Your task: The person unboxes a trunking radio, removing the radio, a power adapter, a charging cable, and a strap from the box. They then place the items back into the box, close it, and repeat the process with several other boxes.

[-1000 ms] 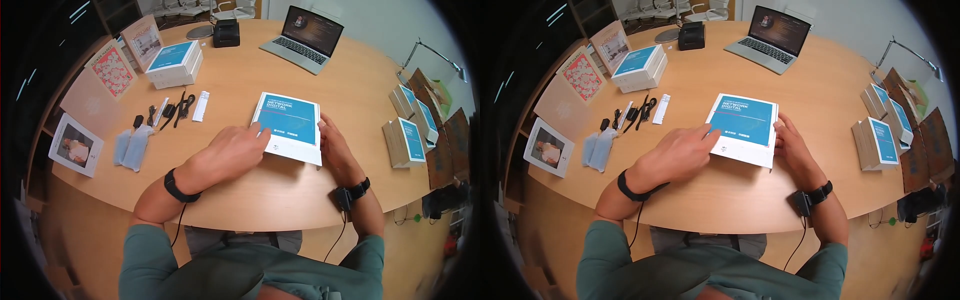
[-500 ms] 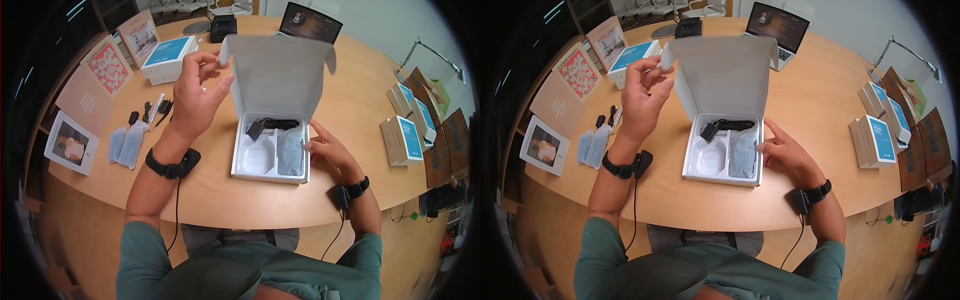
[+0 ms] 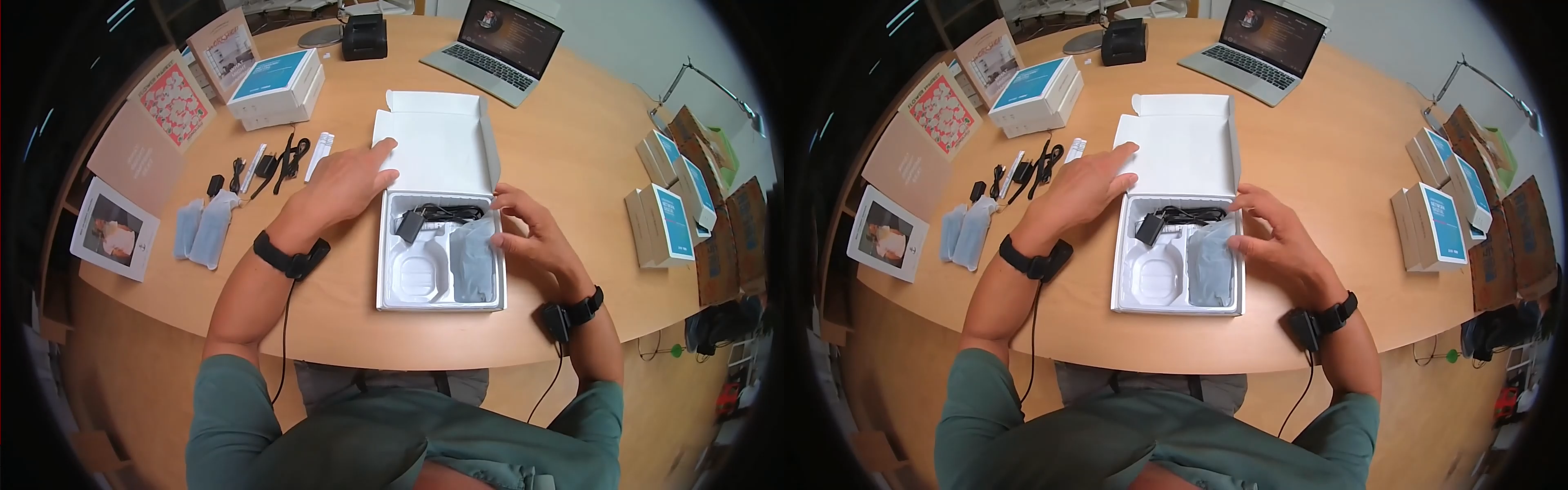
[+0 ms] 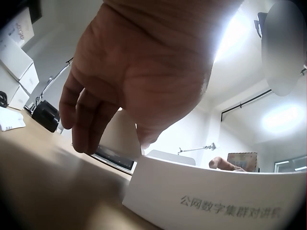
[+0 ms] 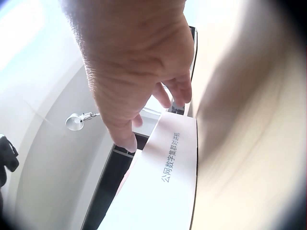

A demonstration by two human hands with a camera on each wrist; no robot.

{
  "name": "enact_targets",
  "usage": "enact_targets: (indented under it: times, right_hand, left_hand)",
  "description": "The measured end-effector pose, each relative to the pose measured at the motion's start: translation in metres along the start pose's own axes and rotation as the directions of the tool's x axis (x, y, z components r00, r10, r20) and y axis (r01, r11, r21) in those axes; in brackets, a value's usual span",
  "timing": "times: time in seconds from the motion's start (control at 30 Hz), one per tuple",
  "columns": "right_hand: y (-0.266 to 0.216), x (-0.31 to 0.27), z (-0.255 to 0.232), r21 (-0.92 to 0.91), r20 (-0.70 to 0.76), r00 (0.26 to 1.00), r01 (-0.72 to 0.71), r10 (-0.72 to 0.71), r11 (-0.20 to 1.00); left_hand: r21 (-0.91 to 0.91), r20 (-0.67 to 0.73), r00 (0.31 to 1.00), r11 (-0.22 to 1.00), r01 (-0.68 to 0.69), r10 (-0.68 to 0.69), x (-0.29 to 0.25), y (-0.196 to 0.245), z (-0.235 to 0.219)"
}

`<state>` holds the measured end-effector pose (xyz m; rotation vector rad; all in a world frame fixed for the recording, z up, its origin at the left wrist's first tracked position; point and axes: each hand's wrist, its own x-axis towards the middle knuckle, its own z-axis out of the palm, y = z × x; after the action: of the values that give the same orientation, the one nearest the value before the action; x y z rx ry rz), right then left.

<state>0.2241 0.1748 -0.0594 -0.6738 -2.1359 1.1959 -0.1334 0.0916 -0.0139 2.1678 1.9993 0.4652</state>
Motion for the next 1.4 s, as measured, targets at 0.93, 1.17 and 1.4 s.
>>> enact_targets:
  times: [0.93, 1.17, 1.4]
  right_hand:
    - [-0.005, -0.001, 0.017, 0.137, 0.063, 0.985, -0.167, 0.160, 0.976]
    - [0.000, -0.003, 0.013, 0.111, 0.069, 0.980, -0.191, 0.184, 0.975]
    - [0.007, 0.000, 0.016, 0.137, 0.090, 0.990, -0.124, 0.112, 0.983]
  left_hand:
    - [0.217, -0.093, 0.908, 0.881, 0.419, -0.409, -0.002, -0.150, -0.049]
    - [0.296, -0.073, 0.898, 0.850, 0.436, -0.435, 0.003, -0.132, -0.048]
    - [-0.249, 0.015, 0.900, 0.874, -0.418, 0.435, -0.008, 0.022, -0.013]
